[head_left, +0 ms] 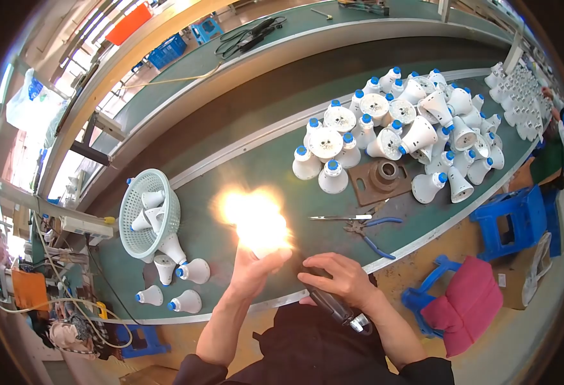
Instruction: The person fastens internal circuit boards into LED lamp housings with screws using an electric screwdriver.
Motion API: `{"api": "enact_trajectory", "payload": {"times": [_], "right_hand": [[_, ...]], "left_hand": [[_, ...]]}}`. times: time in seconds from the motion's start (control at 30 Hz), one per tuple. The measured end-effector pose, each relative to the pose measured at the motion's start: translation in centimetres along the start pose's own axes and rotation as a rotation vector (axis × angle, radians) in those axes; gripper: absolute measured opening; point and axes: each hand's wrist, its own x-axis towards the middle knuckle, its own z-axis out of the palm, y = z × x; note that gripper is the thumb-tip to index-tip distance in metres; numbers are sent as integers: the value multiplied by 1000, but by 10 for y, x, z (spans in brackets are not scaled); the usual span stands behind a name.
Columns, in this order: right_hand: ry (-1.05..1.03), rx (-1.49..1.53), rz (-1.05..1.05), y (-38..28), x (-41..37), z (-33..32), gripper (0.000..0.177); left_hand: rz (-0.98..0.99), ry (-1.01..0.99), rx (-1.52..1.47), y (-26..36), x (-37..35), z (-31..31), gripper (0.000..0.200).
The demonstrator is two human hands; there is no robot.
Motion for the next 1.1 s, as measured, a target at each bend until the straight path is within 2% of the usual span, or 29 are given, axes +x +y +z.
{"api": "enact_trajectory", "payload": {"times": [0.03, 0.13, 0.7, 0.87, 0.9, 0.97, 1.03, 1.1], "right_hand": [[1, 1, -1, 0, 0, 0, 47], [7, 0, 1, 1, -1, 1, 47], [-39, 34, 32, -1, 0, -2, 45], [-40, 31, 36, -1, 1, -3, 44], [-40, 32, 36, -1, 1, -3, 44], [-38, 33, 35, -1, 1, -3, 44], [-33, 31, 31, -1, 0, -2, 44], [-32, 34, 32, -1, 0, -2, 44]], "left_hand": [[-12, -5, 25, -2, 0, -2, 56], [16, -27, -2, -3, 0, -2, 19], [-9, 31, 28, -5, 3, -3, 22], [-1, 24, 73, -4, 5, -1, 74], [-12, 29, 59, -2, 5, 0, 74], [-27, 34, 33, -2, 5, 0, 59], [-35, 35, 10, -3, 3, -2, 30], [-15, 31, -3, -3, 5, 0, 41]]}}
